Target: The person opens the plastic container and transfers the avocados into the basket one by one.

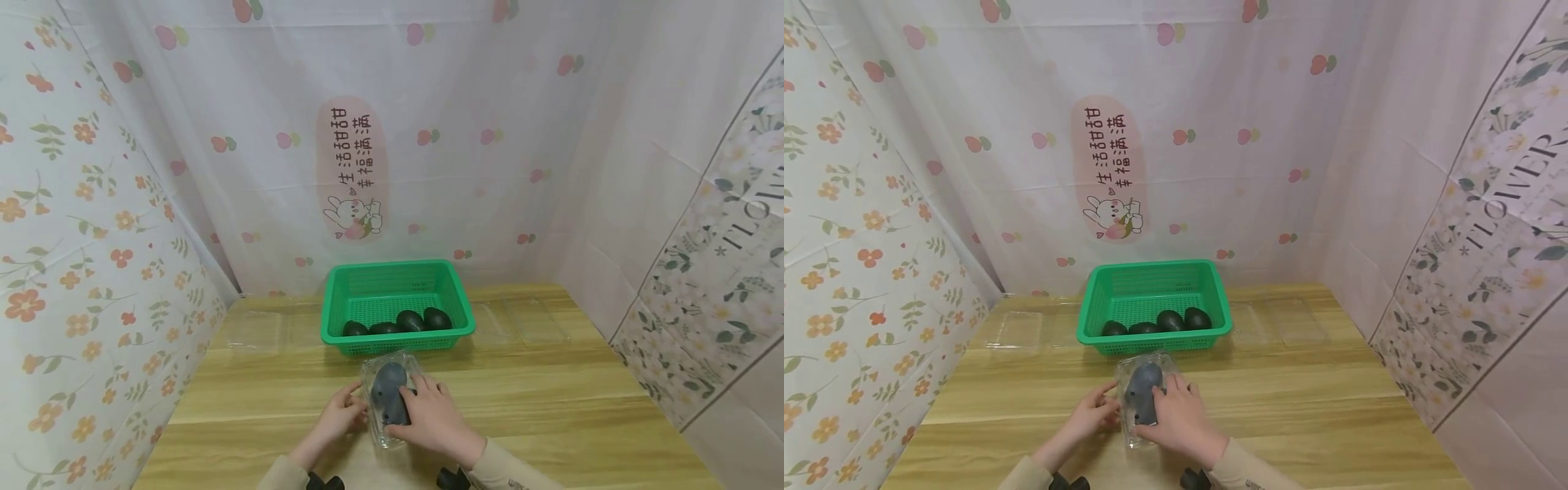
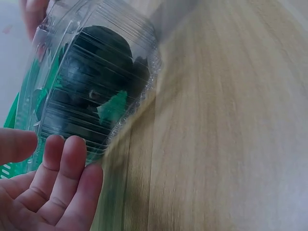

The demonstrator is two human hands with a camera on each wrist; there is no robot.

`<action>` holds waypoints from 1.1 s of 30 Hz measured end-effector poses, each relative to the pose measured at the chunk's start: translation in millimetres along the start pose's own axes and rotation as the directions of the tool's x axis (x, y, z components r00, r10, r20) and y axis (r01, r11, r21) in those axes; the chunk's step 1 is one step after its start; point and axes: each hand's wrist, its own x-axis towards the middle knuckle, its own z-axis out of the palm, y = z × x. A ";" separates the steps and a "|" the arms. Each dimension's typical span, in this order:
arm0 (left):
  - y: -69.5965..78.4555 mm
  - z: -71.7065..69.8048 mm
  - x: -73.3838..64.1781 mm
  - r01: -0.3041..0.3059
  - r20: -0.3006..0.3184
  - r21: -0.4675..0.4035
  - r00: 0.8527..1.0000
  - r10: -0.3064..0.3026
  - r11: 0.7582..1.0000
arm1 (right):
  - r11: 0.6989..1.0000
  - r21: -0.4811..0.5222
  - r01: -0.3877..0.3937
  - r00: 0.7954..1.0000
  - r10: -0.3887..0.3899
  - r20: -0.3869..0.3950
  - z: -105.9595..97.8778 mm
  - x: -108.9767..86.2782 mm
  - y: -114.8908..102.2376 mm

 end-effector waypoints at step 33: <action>-8.3 5.8 0.4 0.040 0.032 -0.192 0.999 -0.034 0.981 | 0.968 -0.245 -0.048 0.996 0.028 -0.085 22.0 41.0 -42.8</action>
